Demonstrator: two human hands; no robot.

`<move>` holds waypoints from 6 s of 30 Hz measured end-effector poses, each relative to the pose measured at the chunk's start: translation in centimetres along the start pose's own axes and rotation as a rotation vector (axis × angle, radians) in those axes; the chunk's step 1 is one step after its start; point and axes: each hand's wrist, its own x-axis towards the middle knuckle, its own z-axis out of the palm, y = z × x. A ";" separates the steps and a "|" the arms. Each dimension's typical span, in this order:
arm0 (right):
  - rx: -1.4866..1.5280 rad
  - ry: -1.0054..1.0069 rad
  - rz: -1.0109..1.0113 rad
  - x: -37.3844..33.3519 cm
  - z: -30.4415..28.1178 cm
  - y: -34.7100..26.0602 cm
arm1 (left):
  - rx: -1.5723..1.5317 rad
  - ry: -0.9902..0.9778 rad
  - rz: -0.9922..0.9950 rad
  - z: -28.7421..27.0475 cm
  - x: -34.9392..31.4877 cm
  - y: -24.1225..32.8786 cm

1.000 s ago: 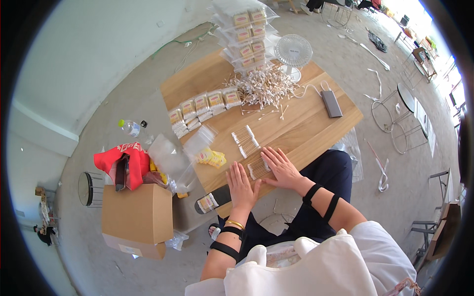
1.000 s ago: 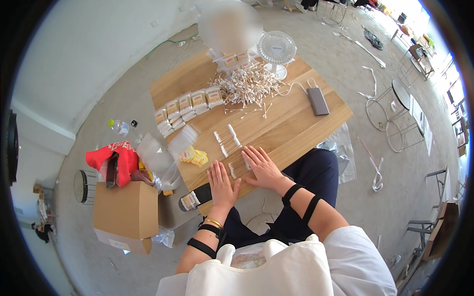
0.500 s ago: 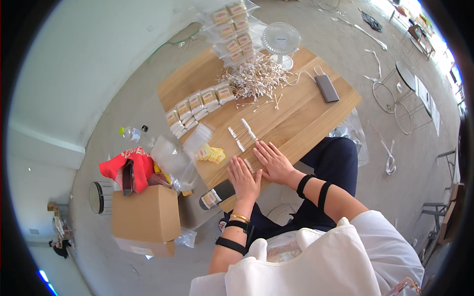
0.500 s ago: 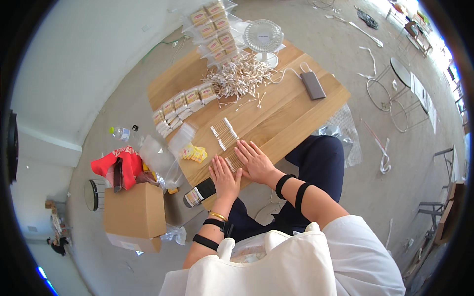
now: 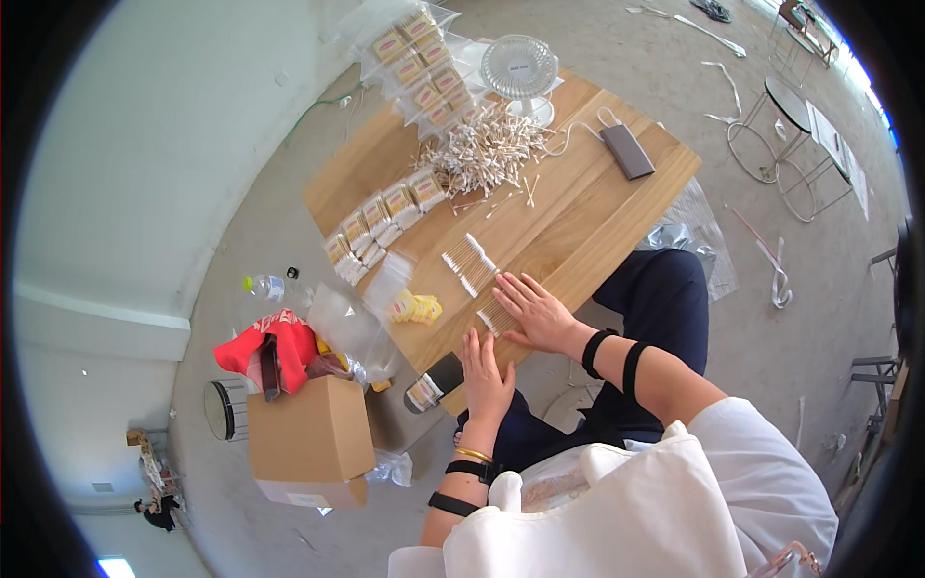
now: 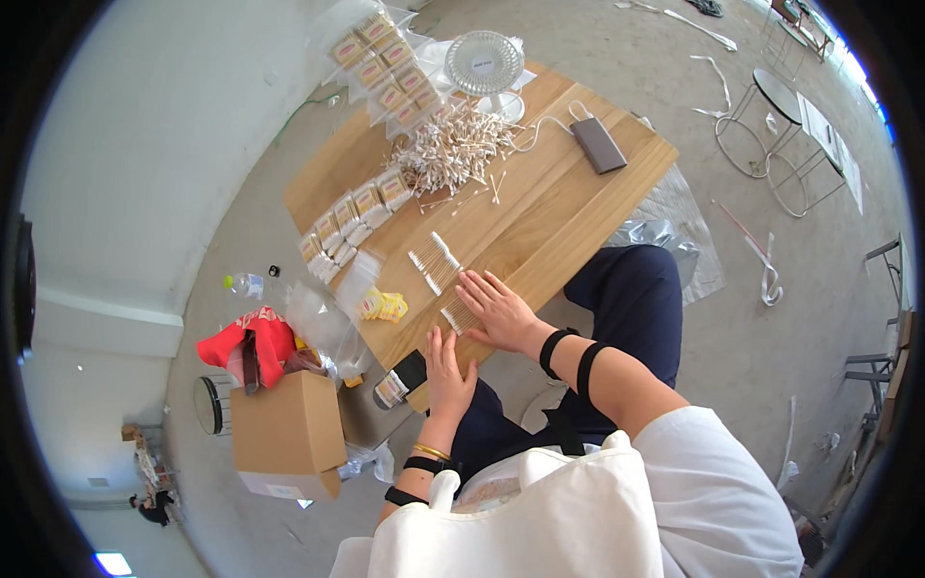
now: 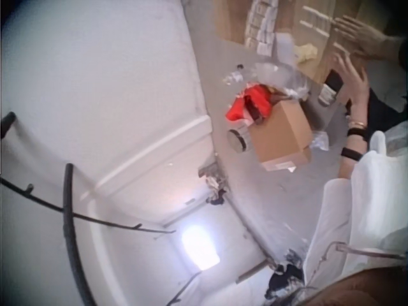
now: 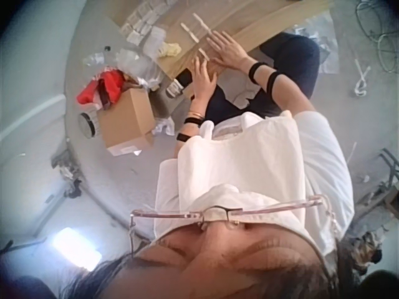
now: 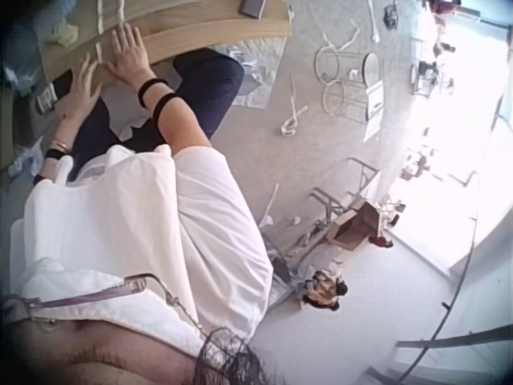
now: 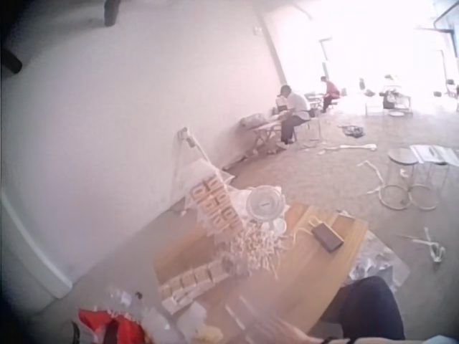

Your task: The recorder is sorting and arranging cotton swabs into stacks on a wooden table.

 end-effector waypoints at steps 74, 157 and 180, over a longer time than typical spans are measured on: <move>-0.028 -0.015 -0.018 -0.1 0.7 0.2 | 0.272 -0.007 -0.010 3.2 4.0 0.2; 0.395 0.278 0.289 8.3 0.8 1.4 | -0.025 0.365 -0.123 -4.7 1.5 -3.9; 0.201 0.209 0.064 9.2 0.5 3.1 | 0.286 0.028 0.014 3.4 10.6 -1.8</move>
